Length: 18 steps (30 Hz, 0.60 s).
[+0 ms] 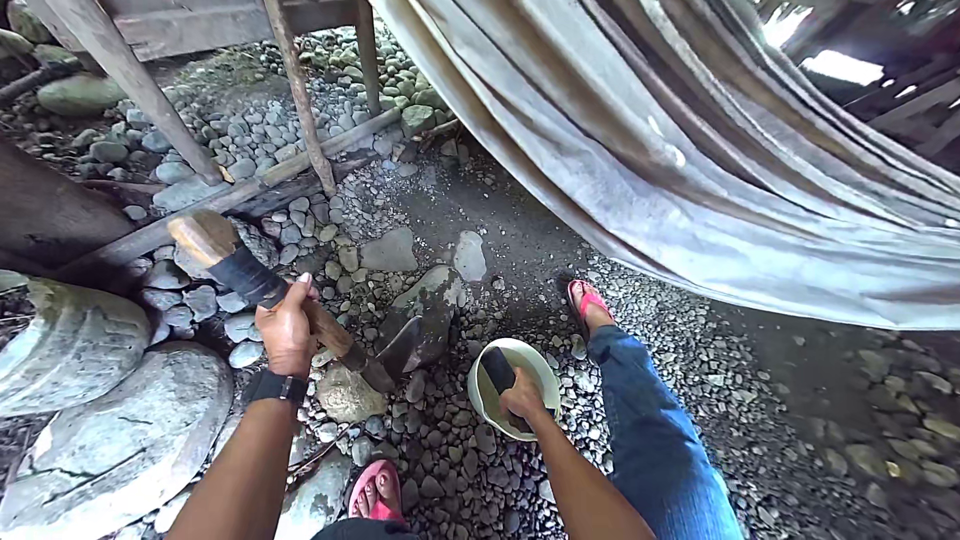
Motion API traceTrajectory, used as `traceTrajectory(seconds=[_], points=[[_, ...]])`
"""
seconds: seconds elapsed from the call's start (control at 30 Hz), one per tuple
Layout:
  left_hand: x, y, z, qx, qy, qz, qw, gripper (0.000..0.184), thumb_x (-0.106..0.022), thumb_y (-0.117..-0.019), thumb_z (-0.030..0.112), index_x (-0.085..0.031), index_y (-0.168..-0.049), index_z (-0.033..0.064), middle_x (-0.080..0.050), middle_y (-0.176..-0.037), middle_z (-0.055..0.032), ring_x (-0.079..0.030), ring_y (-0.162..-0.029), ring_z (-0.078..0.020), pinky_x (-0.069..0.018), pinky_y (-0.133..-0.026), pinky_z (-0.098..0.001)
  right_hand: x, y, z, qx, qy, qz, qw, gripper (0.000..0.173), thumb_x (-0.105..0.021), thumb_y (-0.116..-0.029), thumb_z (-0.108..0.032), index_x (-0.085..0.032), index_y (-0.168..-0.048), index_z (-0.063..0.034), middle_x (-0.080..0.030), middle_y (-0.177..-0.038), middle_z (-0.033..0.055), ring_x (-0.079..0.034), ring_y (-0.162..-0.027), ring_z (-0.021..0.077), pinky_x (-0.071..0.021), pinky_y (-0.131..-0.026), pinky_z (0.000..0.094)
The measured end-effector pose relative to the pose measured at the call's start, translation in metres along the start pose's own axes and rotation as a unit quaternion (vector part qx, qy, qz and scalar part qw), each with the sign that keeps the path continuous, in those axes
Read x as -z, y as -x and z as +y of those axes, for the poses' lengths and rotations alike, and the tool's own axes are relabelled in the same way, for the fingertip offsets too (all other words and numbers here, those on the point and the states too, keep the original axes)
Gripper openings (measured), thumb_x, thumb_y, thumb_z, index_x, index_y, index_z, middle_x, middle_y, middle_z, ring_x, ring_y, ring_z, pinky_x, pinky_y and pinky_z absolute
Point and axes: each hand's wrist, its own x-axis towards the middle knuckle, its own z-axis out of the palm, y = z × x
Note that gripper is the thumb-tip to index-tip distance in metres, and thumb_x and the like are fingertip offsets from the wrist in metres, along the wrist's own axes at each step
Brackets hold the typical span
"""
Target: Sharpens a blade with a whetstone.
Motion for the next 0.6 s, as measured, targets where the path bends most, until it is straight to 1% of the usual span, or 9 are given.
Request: traceTrajectory(seconds=[0.1, 0.13, 0.27, 0.37, 0.47, 0.5, 0.53, 0.57, 0.6], points=[[-0.012, -0.004, 0.013, 0.01, -0.02, -0.014, 1.0, 0.011, -0.061, -0.1008, 0.006, -0.059, -0.091, 0.01, -0.064, -0.07, 0.0039, -0.062, -0.06, -0.0053, -0.0535, -0.058, -0.0215, 0.008, -0.009, -0.002, 0.032, 0.048, -0.027, 0.998, 0.071, -0.081, -0.0691, 0.004, -0.056, -0.135, -0.001, -0.065, -0.124, 0.0251, -0.063, -0.116, 0.0392, -0.0498, -0.098, 0.0571], [-0.016, -0.005, 0.016, 0.014, -0.021, -0.019, 1.0, 0.011, -0.061, -0.101, 0.007, -0.059, -0.091, 0.0105, -0.064, -0.07, 0.0039, -0.062, -0.06, -0.0055, -0.0534, -0.058, -0.0218, 0.01, -0.01, -0.001, 0.043, 0.058, -0.026, 0.997, 0.07, -0.08, -0.0698, 0.003, -0.057, -0.135, -0.002, -0.065, -0.124, 0.025, -0.063, -0.116, 0.0396, -0.0498, -0.097, 0.0584], [-0.024, -0.009, 0.021, 0.026, 0.006, -0.03, 0.999, 0.015, -0.06, -0.103, 0.013, -0.059, -0.088, 0.0141, -0.062, -0.069, 0.0053, -0.061, -0.06, -0.0059, -0.055, -0.061, -0.0225, 0.018, -0.008, 0.001, 0.072, 0.122, 0.002, 0.99, 0.06, -0.073, -0.081, -0.005, -0.057, -0.138, -0.0057, -0.066, -0.127, 0.0223, -0.063, -0.12, 0.0385, -0.0495, -0.098, 0.06], [-0.023, -0.008, 0.019, 0.031, 0.039, -0.024, 0.998, 0.01, -0.059, -0.1039, 0.017, -0.057, -0.094, 0.0153, -0.061, -0.071, 0.0053, -0.062, -0.062, -0.0067, -0.0563, -0.062, -0.0237, 0.02, -0.008, 0.003, 0.073, 0.16, 0.008, 0.984, 0.06, -0.073, -0.0828, -0.008, -0.056, -0.14, -0.0058, -0.064, -0.132, 0.0218, -0.061, -0.124, 0.0381, -0.048, -0.1, 0.0597], [-0.018, -0.003, 0.016, 0.016, 0.073, 0.004, 0.997, 0.012, -0.06, -0.1035, 0.017, -0.058, -0.092, 0.0161, -0.061, -0.07, 0.0059, -0.062, -0.062, -0.0069, -0.0569, -0.063, -0.0244, 0.028, -0.009, -0.003, 0.043, 0.223, -0.03, 0.974, 0.08, -0.083, -0.0795, -0.017, -0.047, -0.15, -0.0058, -0.049, -0.148, 0.0282, -0.048, -0.137, 0.0451, -0.0429, -0.108, 0.062], [-0.014, -0.002, 0.016, 0.009, 0.081, 0.012, 0.997, 0.011, -0.061, -0.1034, 0.017, -0.059, -0.092, 0.0159, -0.062, -0.07, 0.006, -0.063, -0.062, -0.0065, -0.0572, -0.063, -0.024, 0.034, -0.003, -0.012, 0.037, 0.229, -0.032, 0.972, 0.082, -0.086, -0.0797, -0.021, -0.048, -0.15, -0.004, -0.044, -0.151, 0.0309, -0.043, -0.14, 0.0479, -0.0407, -0.11, 0.0627], [-0.012, -0.001, 0.015, 0.002, 0.088, 0.021, 0.996, 0.01, -0.061, -0.1034, 0.015, -0.059, -0.093, 0.0153, -0.062, -0.071, 0.0057, -0.063, -0.063, -0.0064, -0.0573, -0.063, -0.0241, 0.041, 0.008, -0.026, 0.047, 0.216, -0.019, 0.975, 0.077, -0.084, -0.0834, -0.023, -0.05, -0.149, -0.0018, -0.043, -0.152, 0.032, -0.043, -0.14, 0.0485, -0.0399, -0.111, 0.0618], [-0.009, -0.001, 0.015, -0.003, 0.091, 0.028, 0.995, 0.01, -0.061, -0.1033, 0.014, -0.058, -0.094, 0.0152, -0.062, -0.071, 0.0058, -0.063, -0.063, -0.0062, -0.0574, -0.064, -0.0239, 0.045, 0.024, -0.042, 0.074, 0.189, 0.002, 0.979, 0.068, -0.079, -0.0896, -0.022, -0.05, -0.148, 0.0005, -0.045, -0.15, 0.0328, -0.047, -0.138, 0.0488, -0.0422, -0.11, 0.0612], [-0.007, 0.0, 0.013, -0.006, 0.092, 0.032, 0.995, 0.009, -0.061, -0.1032, 0.014, -0.058, -0.095, 0.0155, -0.062, -0.072, 0.0063, -0.063, -0.064, -0.0058, -0.0577, -0.065, -0.0236, 0.042, 0.041, -0.059, 0.114, 0.161, 0.023, 0.98, 0.054, -0.07, -0.0961, -0.019, -0.054, -0.143, 0.0028, -0.052, -0.144, 0.0325, -0.054, -0.131, 0.0476, -0.0457, -0.107, 0.0599]])
